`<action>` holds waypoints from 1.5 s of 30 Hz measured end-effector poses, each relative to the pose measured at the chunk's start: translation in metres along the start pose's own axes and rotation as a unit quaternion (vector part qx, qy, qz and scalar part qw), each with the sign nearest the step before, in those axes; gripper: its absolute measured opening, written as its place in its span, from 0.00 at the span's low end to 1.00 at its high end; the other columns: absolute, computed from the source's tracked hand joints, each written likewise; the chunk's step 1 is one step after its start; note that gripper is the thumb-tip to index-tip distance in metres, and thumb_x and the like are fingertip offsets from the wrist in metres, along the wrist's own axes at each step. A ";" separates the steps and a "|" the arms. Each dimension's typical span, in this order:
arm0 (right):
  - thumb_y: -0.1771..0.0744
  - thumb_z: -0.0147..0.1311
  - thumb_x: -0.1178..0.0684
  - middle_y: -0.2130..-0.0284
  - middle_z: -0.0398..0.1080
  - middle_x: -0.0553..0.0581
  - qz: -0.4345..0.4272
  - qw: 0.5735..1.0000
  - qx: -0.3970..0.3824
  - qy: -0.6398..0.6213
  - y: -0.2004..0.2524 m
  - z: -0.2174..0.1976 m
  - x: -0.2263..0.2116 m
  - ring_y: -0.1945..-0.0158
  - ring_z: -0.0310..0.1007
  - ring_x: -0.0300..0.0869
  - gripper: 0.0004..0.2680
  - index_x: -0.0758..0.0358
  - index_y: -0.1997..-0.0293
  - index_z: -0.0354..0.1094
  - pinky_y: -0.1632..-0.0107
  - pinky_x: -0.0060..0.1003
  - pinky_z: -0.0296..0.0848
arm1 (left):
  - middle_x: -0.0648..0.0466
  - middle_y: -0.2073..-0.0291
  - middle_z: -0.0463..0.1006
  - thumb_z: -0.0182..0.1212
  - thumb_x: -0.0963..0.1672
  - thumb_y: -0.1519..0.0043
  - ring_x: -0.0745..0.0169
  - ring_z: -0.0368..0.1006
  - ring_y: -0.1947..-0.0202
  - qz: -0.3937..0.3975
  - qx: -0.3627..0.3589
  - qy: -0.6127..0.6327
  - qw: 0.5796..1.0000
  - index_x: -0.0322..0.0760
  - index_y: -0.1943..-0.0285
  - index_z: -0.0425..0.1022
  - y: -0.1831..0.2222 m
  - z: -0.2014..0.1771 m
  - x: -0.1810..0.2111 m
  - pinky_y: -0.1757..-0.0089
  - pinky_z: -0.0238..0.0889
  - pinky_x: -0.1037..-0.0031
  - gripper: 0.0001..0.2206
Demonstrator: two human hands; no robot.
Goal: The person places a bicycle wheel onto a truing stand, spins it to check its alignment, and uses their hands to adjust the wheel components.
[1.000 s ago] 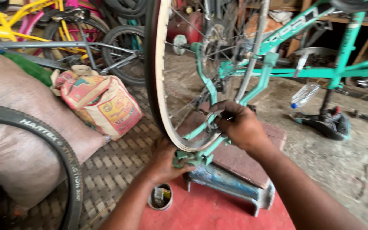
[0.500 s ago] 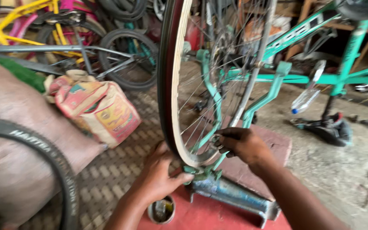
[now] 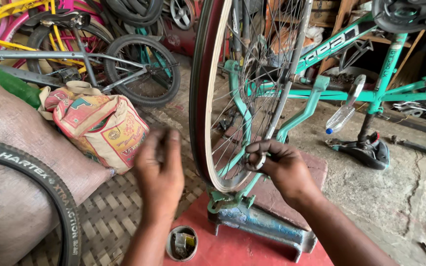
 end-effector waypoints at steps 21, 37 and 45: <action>0.35 0.53 0.63 0.64 0.78 0.57 -0.020 0.990 -0.044 -0.135 0.037 0.026 -0.062 0.60 0.77 0.40 0.08 0.71 0.53 0.72 0.54 0.35 0.75 | 0.46 0.66 0.83 0.70 0.43 0.44 0.51 0.84 0.67 0.014 -0.160 -0.051 0.986 0.32 0.52 0.79 0.033 0.062 0.083 0.65 0.74 0.66 0.14; 0.38 0.65 0.57 0.53 0.78 0.58 -0.376 0.830 -0.164 0.378 0.095 0.074 -0.170 0.49 0.80 0.47 0.12 0.63 0.52 0.75 0.47 0.40 0.78 | 0.43 0.71 0.83 0.64 0.39 0.44 0.51 0.84 0.69 0.016 -0.116 -0.070 0.991 0.30 0.57 0.81 0.034 0.054 0.083 0.67 0.74 0.67 0.08; 0.33 0.57 0.51 0.75 0.80 0.57 -0.090 0.956 -0.007 0.279 0.050 0.013 -0.105 0.70 0.77 0.39 0.10 0.69 0.61 0.77 0.64 0.37 0.77 | 0.48 0.73 0.83 0.63 0.40 0.39 0.64 0.79 0.76 -0.071 -0.158 0.045 0.984 0.30 0.50 0.80 0.043 0.069 0.068 0.72 0.70 0.73 0.10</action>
Point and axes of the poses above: each hand's wrist, its own y-axis away from the middle knuckle, its own z-axis out of the palm, x = y × z, the point moved 10 cm from there along -y, towards the middle knuckle
